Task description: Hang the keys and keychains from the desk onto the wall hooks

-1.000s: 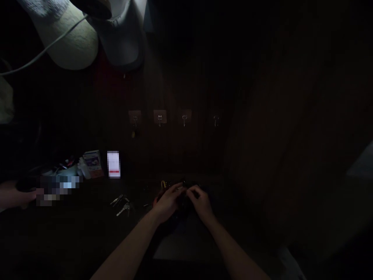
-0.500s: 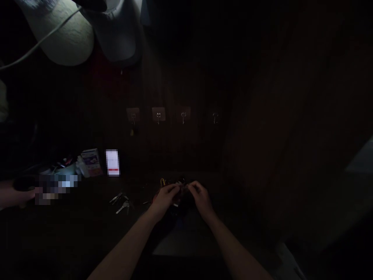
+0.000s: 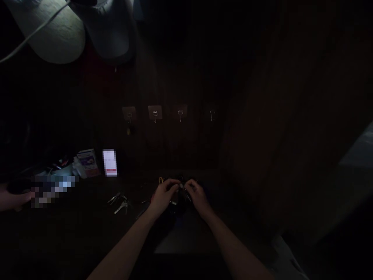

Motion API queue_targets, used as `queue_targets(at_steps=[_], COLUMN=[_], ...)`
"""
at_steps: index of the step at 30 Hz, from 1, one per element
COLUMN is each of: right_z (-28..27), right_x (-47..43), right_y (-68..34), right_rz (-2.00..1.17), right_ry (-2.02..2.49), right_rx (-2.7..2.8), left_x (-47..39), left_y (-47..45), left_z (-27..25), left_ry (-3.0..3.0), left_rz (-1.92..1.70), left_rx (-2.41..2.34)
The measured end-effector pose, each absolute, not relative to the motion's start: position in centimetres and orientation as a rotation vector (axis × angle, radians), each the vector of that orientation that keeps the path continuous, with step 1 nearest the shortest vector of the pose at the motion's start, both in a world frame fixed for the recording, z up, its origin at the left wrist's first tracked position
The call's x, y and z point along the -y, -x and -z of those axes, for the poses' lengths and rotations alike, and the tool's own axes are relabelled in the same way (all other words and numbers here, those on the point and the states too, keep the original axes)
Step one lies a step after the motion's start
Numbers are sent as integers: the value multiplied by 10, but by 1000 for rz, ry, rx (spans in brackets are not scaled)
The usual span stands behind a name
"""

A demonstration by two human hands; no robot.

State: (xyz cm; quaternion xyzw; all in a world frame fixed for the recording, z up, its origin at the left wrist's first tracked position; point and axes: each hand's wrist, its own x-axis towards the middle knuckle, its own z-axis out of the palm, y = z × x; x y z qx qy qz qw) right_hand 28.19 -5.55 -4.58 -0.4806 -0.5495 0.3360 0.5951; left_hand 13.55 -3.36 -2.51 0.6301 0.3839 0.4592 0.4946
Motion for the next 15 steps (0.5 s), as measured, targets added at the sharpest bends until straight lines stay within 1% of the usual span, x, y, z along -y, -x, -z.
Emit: queue_targets(at_steps=[4, 8, 11, 15], right_z=[45, 47, 49, 51], right_x=[56, 54, 53, 52], right_y=[-282, -282, -281, -280], right_rz=[-794, -803, -759, -627], right_ry=[1091, 1093, 1126, 1220], right_rx=[1288, 1323, 1334, 1346], left_x=[37, 42, 40, 36], left_y=[-134, -134, -135, -134], left_z=[23, 15, 13, 17], left_ry=[-1661, -1714, -1573, -1209], left_rz=[-1163, -1234, -1221, -1190], left_rx=[-971, -907, -906, -921])
